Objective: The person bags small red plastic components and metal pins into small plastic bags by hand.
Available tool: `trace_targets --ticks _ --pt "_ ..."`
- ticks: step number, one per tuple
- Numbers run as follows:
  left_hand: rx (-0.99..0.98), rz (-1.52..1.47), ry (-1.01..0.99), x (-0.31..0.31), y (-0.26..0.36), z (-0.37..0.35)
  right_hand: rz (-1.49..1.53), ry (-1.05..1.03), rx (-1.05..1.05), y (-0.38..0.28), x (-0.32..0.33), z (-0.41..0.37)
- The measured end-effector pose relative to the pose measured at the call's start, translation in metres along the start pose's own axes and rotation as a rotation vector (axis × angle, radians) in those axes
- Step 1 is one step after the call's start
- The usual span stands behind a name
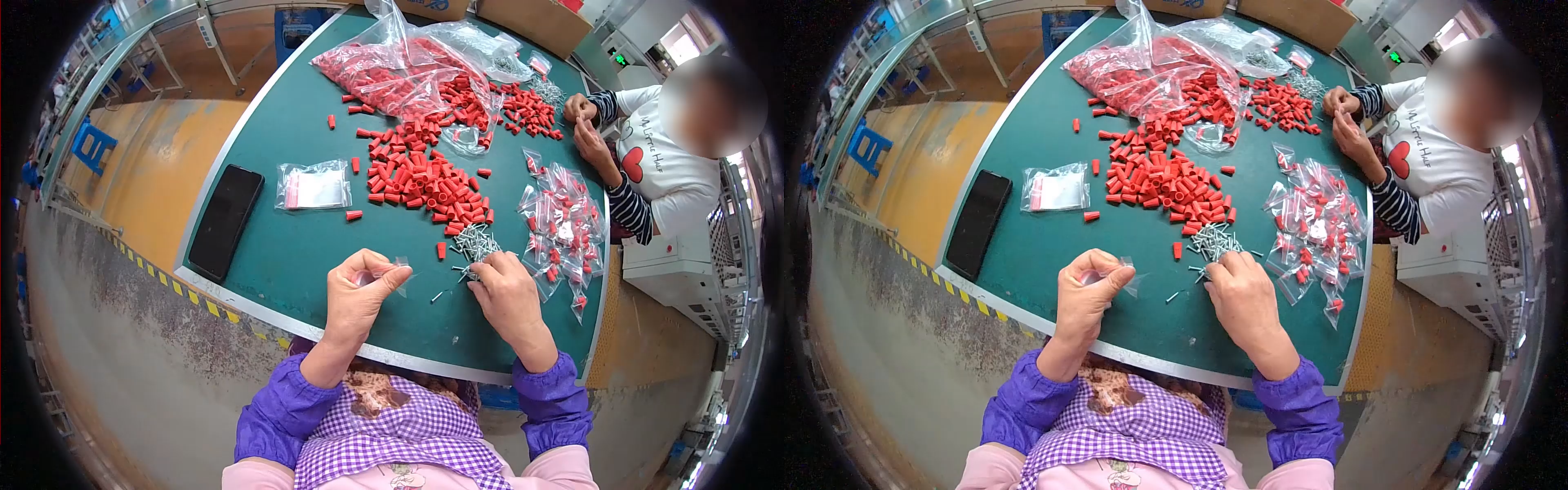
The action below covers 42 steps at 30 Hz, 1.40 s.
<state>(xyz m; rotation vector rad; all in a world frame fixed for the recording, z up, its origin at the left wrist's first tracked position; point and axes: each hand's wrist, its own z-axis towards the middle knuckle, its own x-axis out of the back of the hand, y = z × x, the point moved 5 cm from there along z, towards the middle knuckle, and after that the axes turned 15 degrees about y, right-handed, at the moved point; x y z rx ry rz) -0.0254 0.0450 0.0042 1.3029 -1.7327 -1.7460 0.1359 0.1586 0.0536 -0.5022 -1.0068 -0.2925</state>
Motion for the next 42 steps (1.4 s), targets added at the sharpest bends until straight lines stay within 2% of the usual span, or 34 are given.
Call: trace_targets --ticks 4,6,10,11,13,14,15,17,18,19,21,27,37,39,42 --pt "0.13 0.025 -0.018 0.0 0.001 -0.003 -0.105 -0.018 0.069 -0.001 -0.01 0.0" --pt "0.283 0.096 -0.042 0.002 -0.008 -0.005 -0.124 -0.028 0.092 0.001 -0.017 0.002" --pt "0.337 0.109 -0.075 0.003 -0.014 -0.007 -0.14 -0.07 0.054 0.007 -0.02 0.007" --pt "0.263 0.112 -0.079 0.001 -0.011 -0.007 -0.139 -0.069 0.057 0.008 -0.021 0.008" --pt "0.184 0.111 -0.075 0.001 -0.009 -0.006 0.178 0.006 -0.144 0.017 -0.017 0.011" --pt "0.074 0.108 -0.086 0.001 -0.008 -0.004 0.258 -0.011 -0.306 0.023 -0.015 0.011" --pt "-0.033 0.107 -0.098 0.002 -0.007 -0.003 0.26 -0.016 -0.299 0.025 -0.016 0.011" --pt "-0.025 0.104 -0.095 0.003 -0.009 -0.002 0.697 -0.003 -0.721 0.043 -0.021 0.0" --pt "-0.017 0.103 -0.097 0.001 -0.009 -0.002 0.828 -0.006 -0.764 0.045 -0.022 -0.001" --pt "-0.017 0.1 -0.103 -0.002 -0.007 -0.003 0.823 -0.002 -0.765 0.045 -0.02 0.0" --pt "0.115 0.079 -0.109 -0.007 -0.007 -0.006 1.044 0.025 -0.909 0.044 -0.018 0.0" --pt "0.11 0.124 -0.143 -0.015 -0.011 -0.007 1.369 0.098 -1.067 0.047 -0.029 -0.003" --pt "0.125 0.129 -0.171 -0.02 -0.017 -0.008 1.436 0.12 -1.079 0.04 -0.029 0.0" --pt "0.07 0.133 -0.171 -0.022 -0.013 -0.008 1.43 0.073 -1.066 0.039 -0.029 0.0" --pt "0.002 0.152 -0.169 -0.023 -0.013 -0.007 1.418 0.119 -1.061 0.039 -0.03 0.0"
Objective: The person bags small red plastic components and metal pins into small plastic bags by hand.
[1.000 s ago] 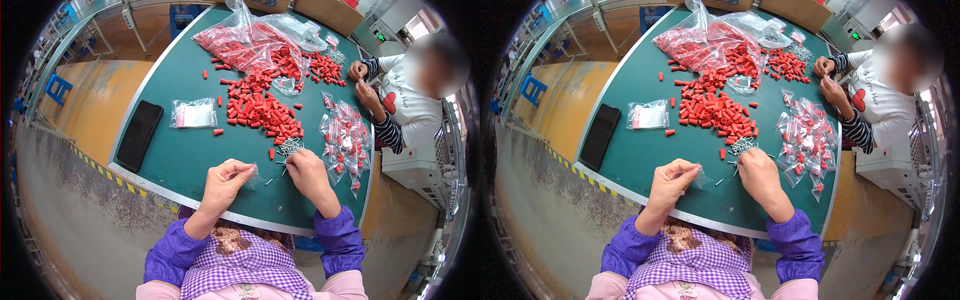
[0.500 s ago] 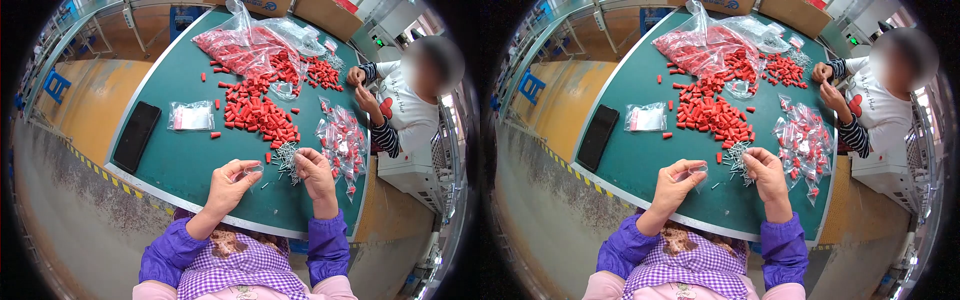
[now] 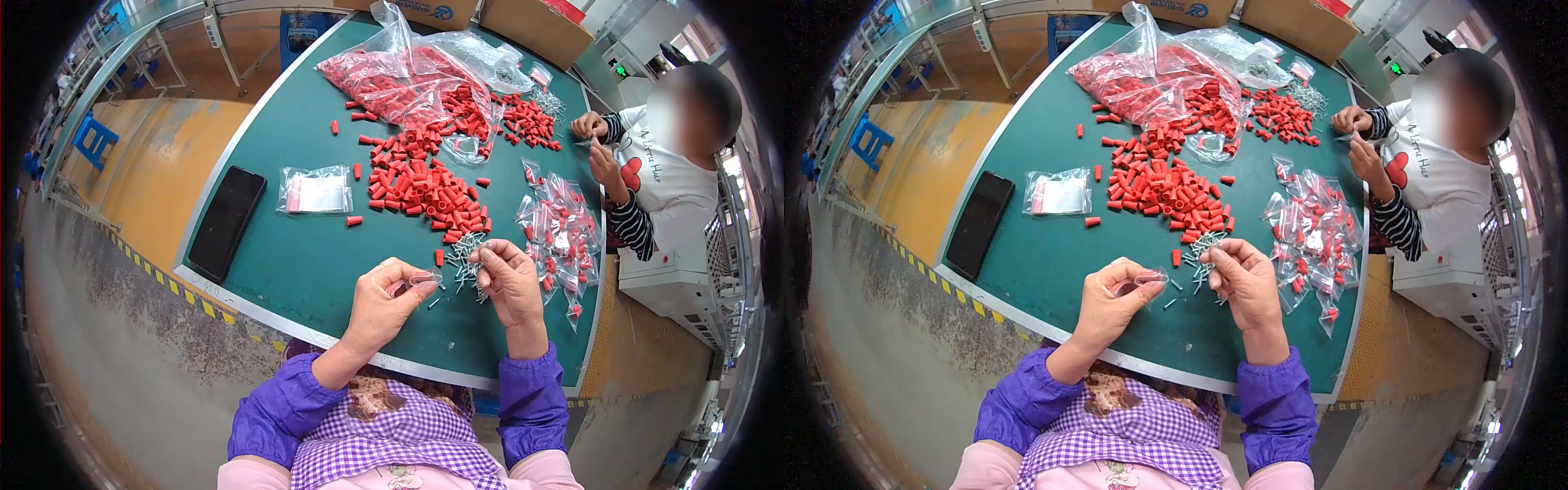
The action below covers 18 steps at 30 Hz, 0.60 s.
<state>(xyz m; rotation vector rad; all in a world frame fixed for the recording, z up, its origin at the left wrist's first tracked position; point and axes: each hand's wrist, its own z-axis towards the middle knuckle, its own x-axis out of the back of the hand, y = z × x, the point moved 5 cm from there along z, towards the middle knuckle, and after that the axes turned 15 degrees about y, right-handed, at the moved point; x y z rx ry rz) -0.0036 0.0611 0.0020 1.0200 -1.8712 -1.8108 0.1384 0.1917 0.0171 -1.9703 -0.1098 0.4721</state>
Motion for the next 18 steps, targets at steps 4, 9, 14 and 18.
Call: trace_targets --ticks 4,9,14,18 --pt "-0.083 0.108 0.023 0.002 0.0 0.001 -0.041 -0.037 0.059 -0.002 -0.008 -0.008" --pt "-0.134 0.197 0.047 0.003 0.007 0.0 -0.284 -0.092 0.307 -0.021 -0.031 -0.031" --pt "-0.134 0.196 0.084 0.013 0.005 0.004 -0.578 -0.079 0.438 -0.017 -0.017 -0.025" --pt "-0.089 0.058 0.133 0.024 0.002 0.007 -0.932 -0.217 0.728 -0.009 -0.026 -0.037"
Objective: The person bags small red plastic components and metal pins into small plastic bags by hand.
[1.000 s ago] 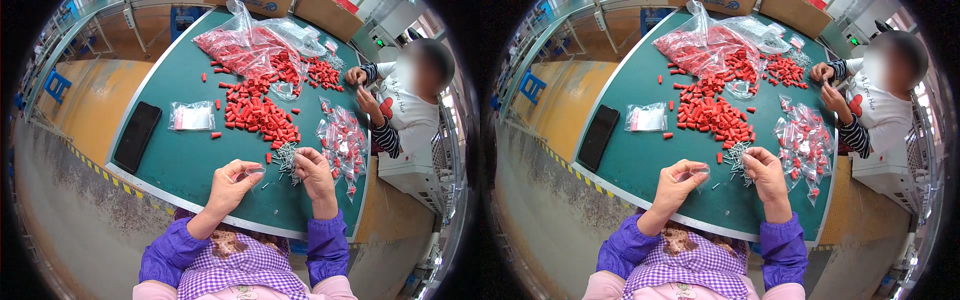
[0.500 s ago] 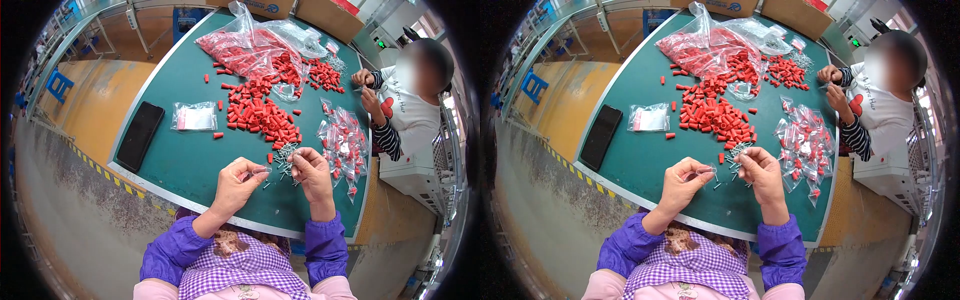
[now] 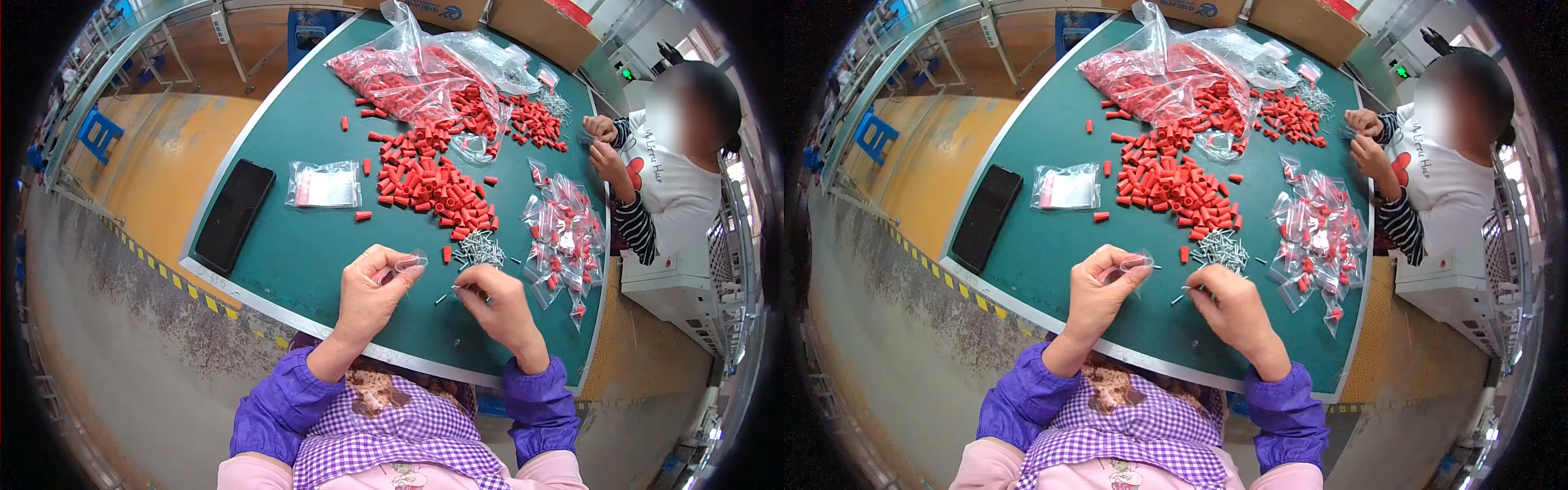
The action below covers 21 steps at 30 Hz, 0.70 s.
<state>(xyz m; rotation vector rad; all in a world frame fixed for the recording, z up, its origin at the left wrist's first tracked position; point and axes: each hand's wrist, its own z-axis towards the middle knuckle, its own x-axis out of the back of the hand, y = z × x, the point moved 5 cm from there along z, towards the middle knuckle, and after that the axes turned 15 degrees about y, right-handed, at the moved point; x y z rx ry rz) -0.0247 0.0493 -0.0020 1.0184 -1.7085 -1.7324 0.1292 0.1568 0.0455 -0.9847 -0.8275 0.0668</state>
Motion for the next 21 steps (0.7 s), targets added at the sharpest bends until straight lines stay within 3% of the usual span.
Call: trace_targets --ticks 1,6,8,9,12,14,21 --pt "0.001 0.0 0.0 0.001 0.0 0.001 -0.067 -0.038 0.179 -0.008 -0.004 -0.002" --pt "-0.022 0.02 0.002 0.006 0.002 0.001 -0.071 -0.054 0.143 -0.01 -0.01 -0.006" --pt "-0.012 0.029 0.003 0.007 0.002 0.001 0.018 -0.101 -0.272 0.005 -0.012 -0.009" --pt "-0.003 0.039 0.002 0.007 0.002 0.0 0.017 -0.102 -0.273 0.006 -0.012 -0.009" --pt "0.012 0.05 -0.004 0.008 -0.001 0.001 -0.018 -0.121 -0.187 0.005 -0.014 -0.01" --pt "0.009 0.039 -0.001 0.009 -0.001 0.001 -0.126 -0.072 0.19 -0.009 -0.016 -0.012" --pt "0.012 0.041 0.002 0.007 0.004 0.0 -0.273 -0.146 0.296 -0.01 -0.022 -0.013"
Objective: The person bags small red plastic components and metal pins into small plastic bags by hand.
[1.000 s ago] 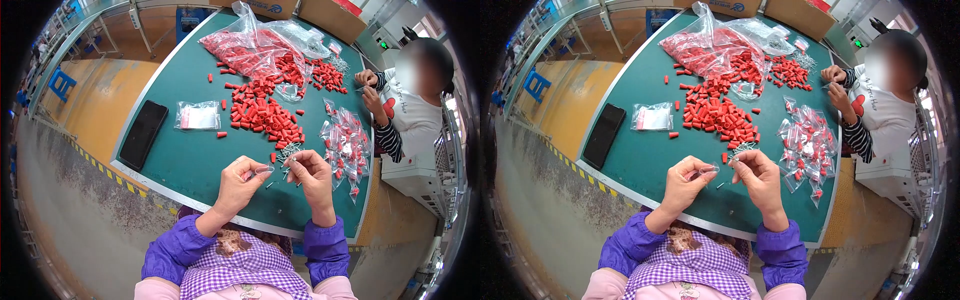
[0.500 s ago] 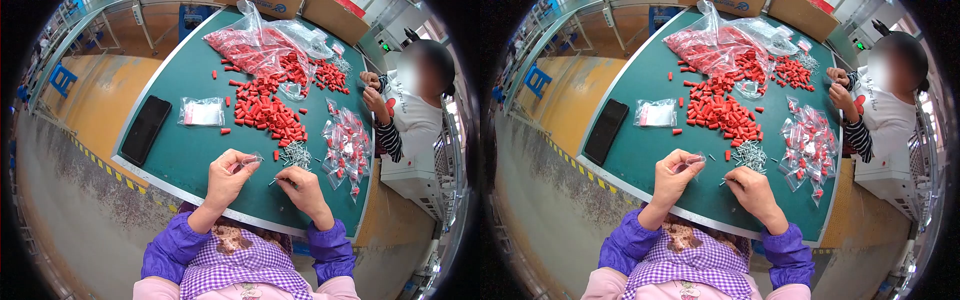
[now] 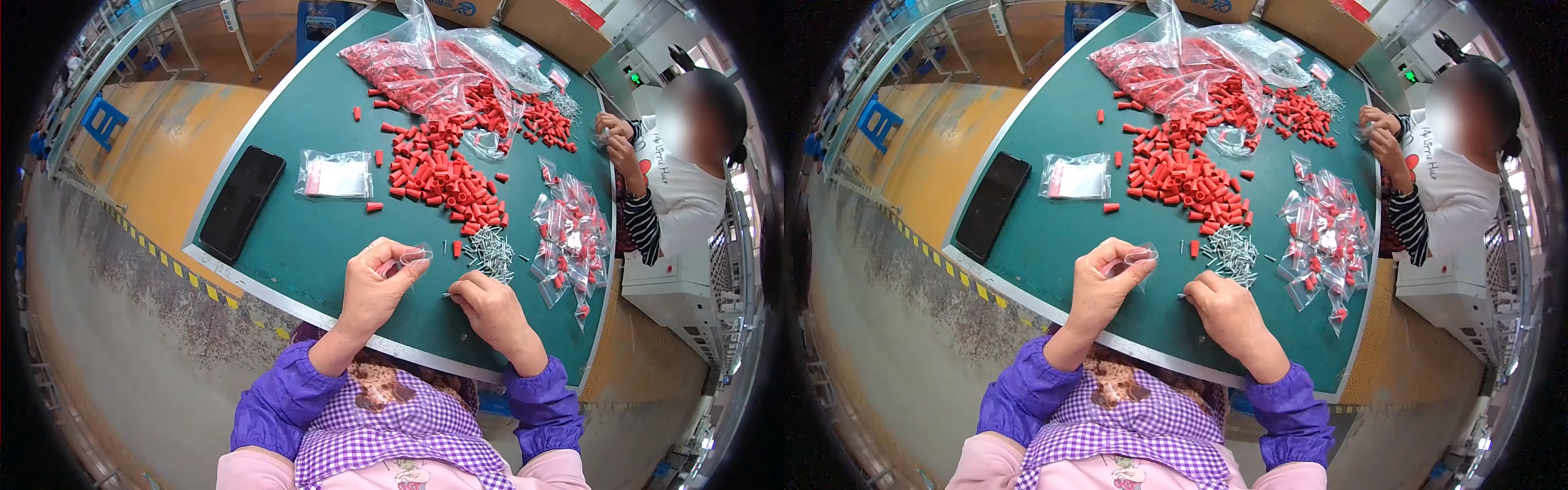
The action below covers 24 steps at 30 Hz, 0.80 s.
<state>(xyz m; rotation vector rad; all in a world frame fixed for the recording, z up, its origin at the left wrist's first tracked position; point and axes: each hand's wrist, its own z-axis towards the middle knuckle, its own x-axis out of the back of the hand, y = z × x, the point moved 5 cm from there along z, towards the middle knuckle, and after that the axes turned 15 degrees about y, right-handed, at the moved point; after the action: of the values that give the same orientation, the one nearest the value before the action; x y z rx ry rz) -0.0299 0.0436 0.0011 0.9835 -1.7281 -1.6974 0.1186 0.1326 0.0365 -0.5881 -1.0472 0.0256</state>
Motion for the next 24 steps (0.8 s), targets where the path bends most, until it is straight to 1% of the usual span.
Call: trace_targets --ticks 2,3,5,6,7,8,9,10,12,13,14,16,17,19,20,22,24 --pt "-0.005 -0.009 0.002 0.0 -0.002 0.0 -0.077 -0.083 -0.026 -0.001 -0.002 0.001" --pt "-0.009 -0.017 0.004 -0.001 -0.002 -0.001 -0.078 -0.081 -0.026 -0.001 -0.003 0.001" --pt "-0.033 0.011 0.005 -0.001 -0.003 -0.002 0.058 0.019 -0.085 0.002 -0.001 0.004" --pt "-0.052 0.039 0.013 0.0 -0.003 -0.002 0.06 0.018 -0.079 0.0 0.001 0.007" --pt "-0.056 0.04 0.023 0.001 -0.002 -0.002 0.161 0.064 -0.175 0.0 0.006 0.01" --pt "-0.132 0.076 0.023 0.0 0.002 -0.003 0.264 0.107 -0.274 0.001 0.01 0.012" --pt "-0.208 0.112 0.017 -0.001 0.006 -0.005 0.28 0.128 -0.307 0.001 0.011 0.014" --pt "-0.209 0.115 0.015 -0.001 0.008 -0.006 0.282 0.131 -0.308 -0.003 0.013 0.017" --pt "-0.31 0.178 0.021 -0.005 0.016 -0.007 0.169 0.22 -0.107 -0.02 0.024 0.029" --pt "-0.312 0.178 0.02 -0.006 0.019 -0.008 0.108 0.194 -0.032 -0.028 0.028 0.033" --pt "-0.311 0.212 0.015 -0.007 0.022 -0.01 0.109 0.194 -0.03 -0.03 0.029 0.038" --pt "-0.311 0.249 0.018 -0.008 0.024 -0.01 -0.093 0.139 0.197 -0.042 0.026 0.044" --pt "-0.332 0.257 0.027 -0.008 0.024 -0.011 -0.091 0.138 0.2 -0.045 0.024 0.046" --pt "-0.354 0.264 0.041 -0.008 0.019 -0.01 -0.106 0.051 0.189 -0.049 0.017 0.049" --pt "-0.391 0.259 0.048 -0.007 0.014 -0.009 -0.103 0.051 0.196 -0.05 0.016 0.052" --pt "-0.43 0.259 0.067 -0.002 0.017 -0.009 0.192 0.165 0.083 -0.046 0.02 0.059" --pt "-0.34 0.206 0.074 0.002 0.019 -0.008 0.276 0.18 -0.111 -0.026 0.018 0.071"
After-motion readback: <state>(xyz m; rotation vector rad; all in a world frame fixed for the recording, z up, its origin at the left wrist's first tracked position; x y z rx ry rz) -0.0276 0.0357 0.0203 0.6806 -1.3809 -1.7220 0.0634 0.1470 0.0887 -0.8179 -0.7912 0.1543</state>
